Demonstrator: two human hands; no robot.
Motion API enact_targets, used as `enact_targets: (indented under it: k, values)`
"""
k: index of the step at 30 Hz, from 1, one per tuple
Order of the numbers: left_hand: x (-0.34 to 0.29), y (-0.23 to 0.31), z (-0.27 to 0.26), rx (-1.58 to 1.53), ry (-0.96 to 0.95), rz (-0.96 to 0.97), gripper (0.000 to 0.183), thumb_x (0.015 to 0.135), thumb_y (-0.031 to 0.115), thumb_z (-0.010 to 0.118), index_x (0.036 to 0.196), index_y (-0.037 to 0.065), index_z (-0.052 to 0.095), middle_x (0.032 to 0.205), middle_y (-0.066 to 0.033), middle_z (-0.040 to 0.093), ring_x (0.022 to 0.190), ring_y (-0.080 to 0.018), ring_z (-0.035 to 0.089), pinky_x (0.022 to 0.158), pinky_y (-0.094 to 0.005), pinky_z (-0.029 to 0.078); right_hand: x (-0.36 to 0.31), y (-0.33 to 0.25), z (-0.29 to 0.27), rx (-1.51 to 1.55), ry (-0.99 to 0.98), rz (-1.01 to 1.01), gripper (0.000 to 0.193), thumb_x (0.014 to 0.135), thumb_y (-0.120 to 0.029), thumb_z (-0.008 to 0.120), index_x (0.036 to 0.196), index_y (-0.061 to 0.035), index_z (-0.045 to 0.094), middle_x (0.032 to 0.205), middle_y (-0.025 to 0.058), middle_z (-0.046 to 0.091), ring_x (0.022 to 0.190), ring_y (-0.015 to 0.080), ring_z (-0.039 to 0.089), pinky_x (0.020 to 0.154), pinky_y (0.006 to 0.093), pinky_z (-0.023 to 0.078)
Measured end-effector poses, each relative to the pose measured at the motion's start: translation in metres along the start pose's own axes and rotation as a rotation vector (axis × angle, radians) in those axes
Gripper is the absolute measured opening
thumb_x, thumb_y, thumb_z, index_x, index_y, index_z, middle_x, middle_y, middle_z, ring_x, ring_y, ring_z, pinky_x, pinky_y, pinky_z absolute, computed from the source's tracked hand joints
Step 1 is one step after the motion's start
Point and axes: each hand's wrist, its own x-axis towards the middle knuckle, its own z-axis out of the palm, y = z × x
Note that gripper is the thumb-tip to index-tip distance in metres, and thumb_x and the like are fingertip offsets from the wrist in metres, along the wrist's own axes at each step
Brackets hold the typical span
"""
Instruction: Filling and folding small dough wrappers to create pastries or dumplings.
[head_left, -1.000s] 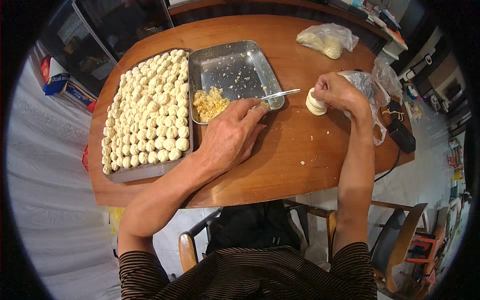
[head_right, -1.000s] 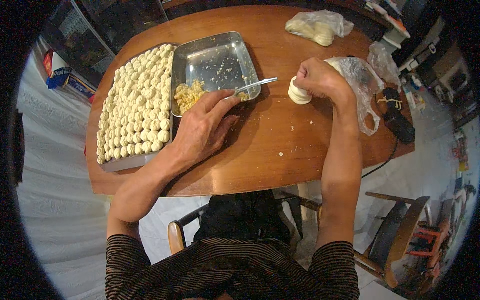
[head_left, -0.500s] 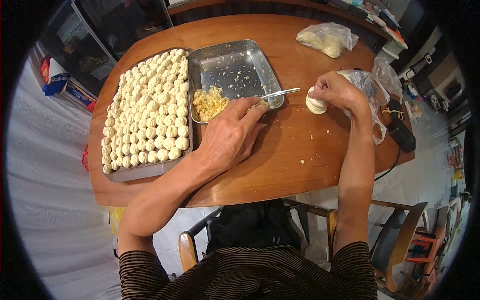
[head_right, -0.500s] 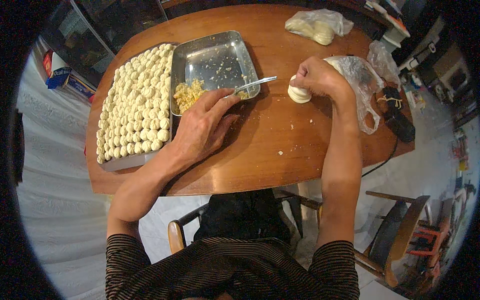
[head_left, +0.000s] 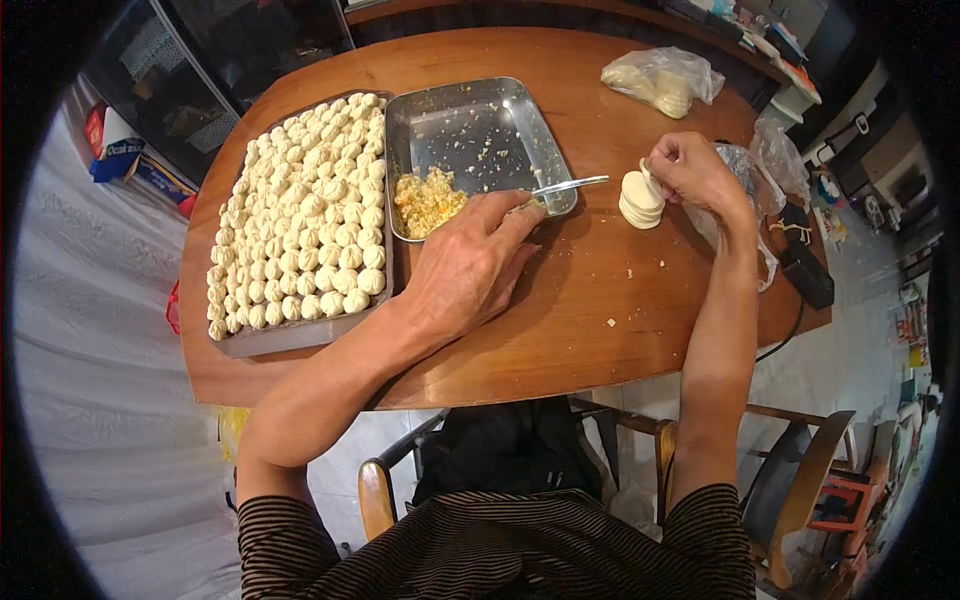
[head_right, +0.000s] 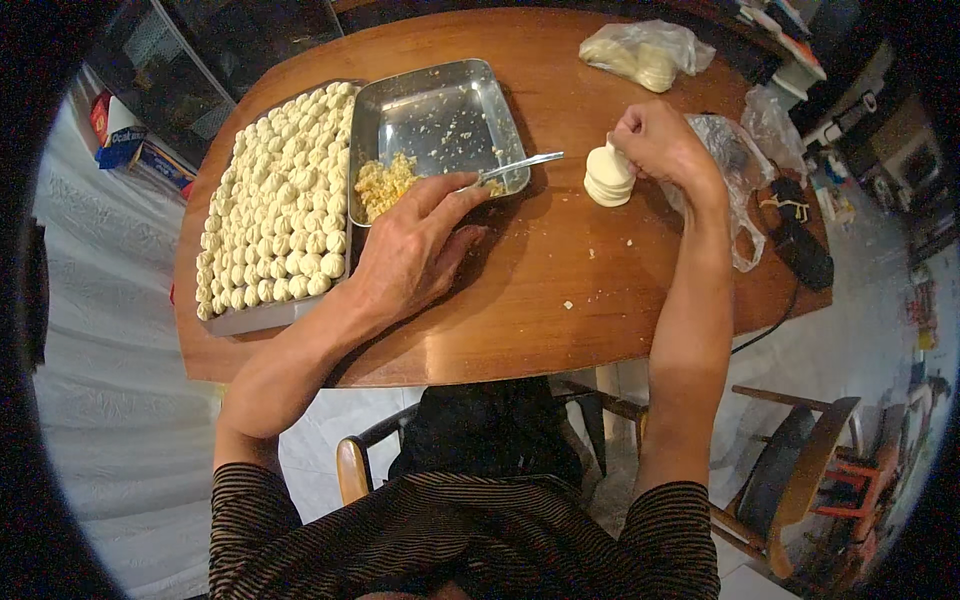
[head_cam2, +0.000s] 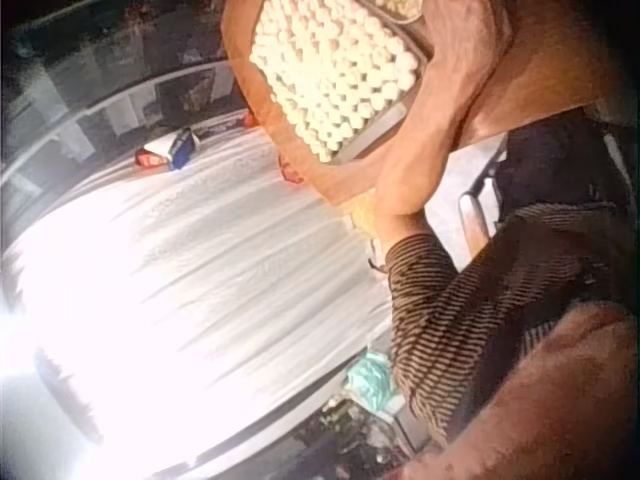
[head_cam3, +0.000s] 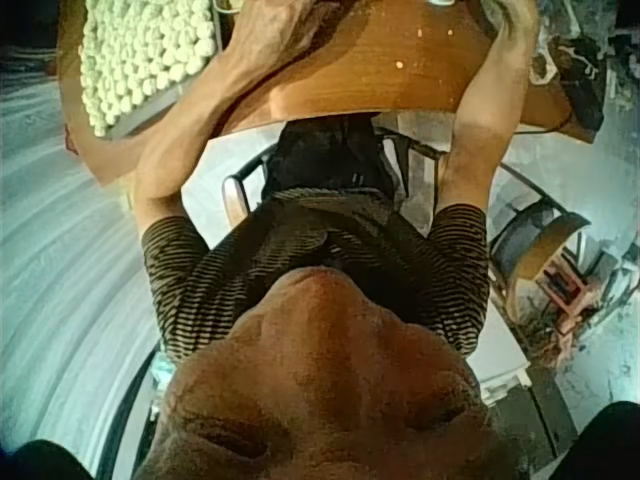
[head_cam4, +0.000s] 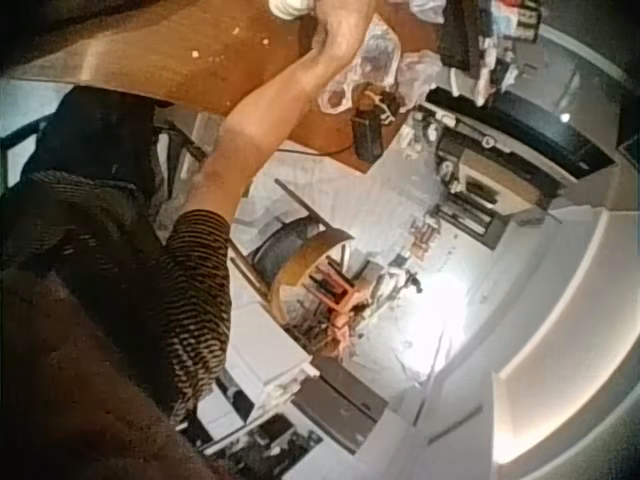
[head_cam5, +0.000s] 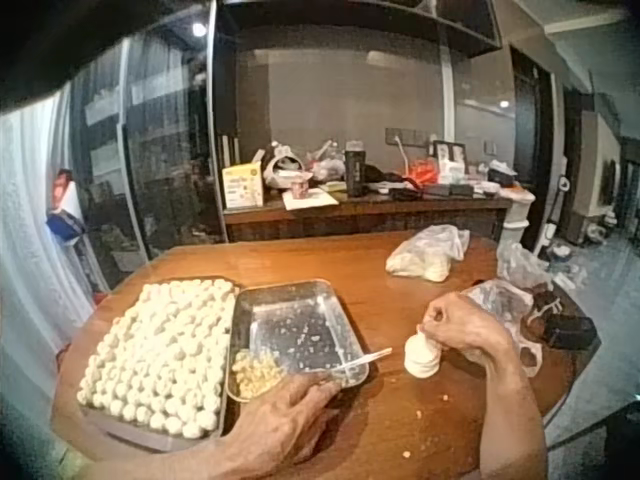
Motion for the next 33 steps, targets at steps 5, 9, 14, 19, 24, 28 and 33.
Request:
enact_targets:
  k: [5,9,14,19,24,28,33]
  values:
    - [0.001,0.002,-0.001,-0.020,0.017,0.016,0.040,0.089,0.004,0.076,0.127,0.000,0.066,0.126,-0.0216,0.067,0.110,-0.0413,0.068,0.091,-0.0460,0.059,0.001,0.001,-0.006,0.038,0.048,0.077,0.020,0.094,-0.019,0.068,0.086,-0.0004,0.068,0.068,0.0047,0.066,0.056,0.0101,0.062,0.049,0.0264,0.049]
    - [0.000,0.000,-0.001,-0.004,0.034,0.021,0.040,0.089,0.004,0.076,0.128,0.001,0.066,0.127,-0.0213,0.067,0.110,-0.0411,0.068,0.091,-0.0458,0.059,0.002,-0.001,-0.009,0.129,0.171,0.102,0.020,0.094,-0.019,0.069,0.088,0.0001,0.070,0.068,0.0068,0.068,0.056,0.0119,0.065,0.049,0.0270,0.051]
    - [0.001,0.002,-0.003,-0.037,0.052,0.019,0.043,0.089,0.004,0.076,0.130,0.001,0.063,0.127,-0.0211,0.066,0.110,-0.0405,0.068,0.091,-0.0452,0.059,0.005,0.000,-0.019,0.228,0.284,0.011,0.024,0.099,-0.023,0.068,0.095,0.0006,0.070,0.076,0.0048,0.070,0.062,0.0100,0.066,0.055,0.0254,0.053]
    - [0.003,0.001,-0.006,-0.114,0.177,0.010,0.051,0.091,0.009,0.078,0.137,0.001,0.057,0.125,-0.0223,0.066,0.109,-0.0412,0.068,0.089,-0.0449,0.058,-0.014,-0.049,-0.003,0.627,0.097,-0.150,0.020,0.100,-0.023,0.067,0.102,-0.0027,0.069,0.086,0.0022,0.070,0.072,0.0088,0.068,0.063,0.0233,0.055]
    - [0.004,0.005,-0.010,-0.446,0.197,-0.247,0.058,0.094,0.015,0.079,0.143,0.000,0.052,0.129,-0.0236,0.066,0.117,-0.0346,0.068,0.100,-0.0411,0.058,-0.024,-0.077,0.037,0.803,-0.263,-0.257,0.017,0.100,-0.021,0.068,0.101,-0.0043,0.068,0.090,0.0014,0.071,0.074,0.0072,0.066,0.066,0.0228,0.054]
    - [0.006,-0.011,-0.008,-0.951,0.086,-0.481,0.050,0.099,0.014,0.075,0.140,-0.006,0.055,0.128,-0.0164,0.068,0.118,-0.0212,0.067,0.102,-0.0347,0.057,-0.028,-0.092,0.064,0.707,-0.450,-0.279,0.018,0.100,-0.022,0.070,0.100,-0.0036,0.069,0.090,0.0024,0.071,0.074,0.0070,0.066,0.066,0.0222,0.054]
    - [0.007,-0.009,-0.009,-1.107,0.170,-0.632,0.026,0.098,0.006,0.074,0.119,-0.008,0.068,0.096,-0.0092,0.076,0.080,-0.0087,0.070,0.070,-0.0227,0.059,-0.031,-0.100,0.074,0.698,-0.465,-0.199,0.023,0.099,-0.023,0.073,0.106,-0.0019,0.070,0.090,0.0033,0.071,0.073,0.0070,0.067,0.064,0.0210,0.055]
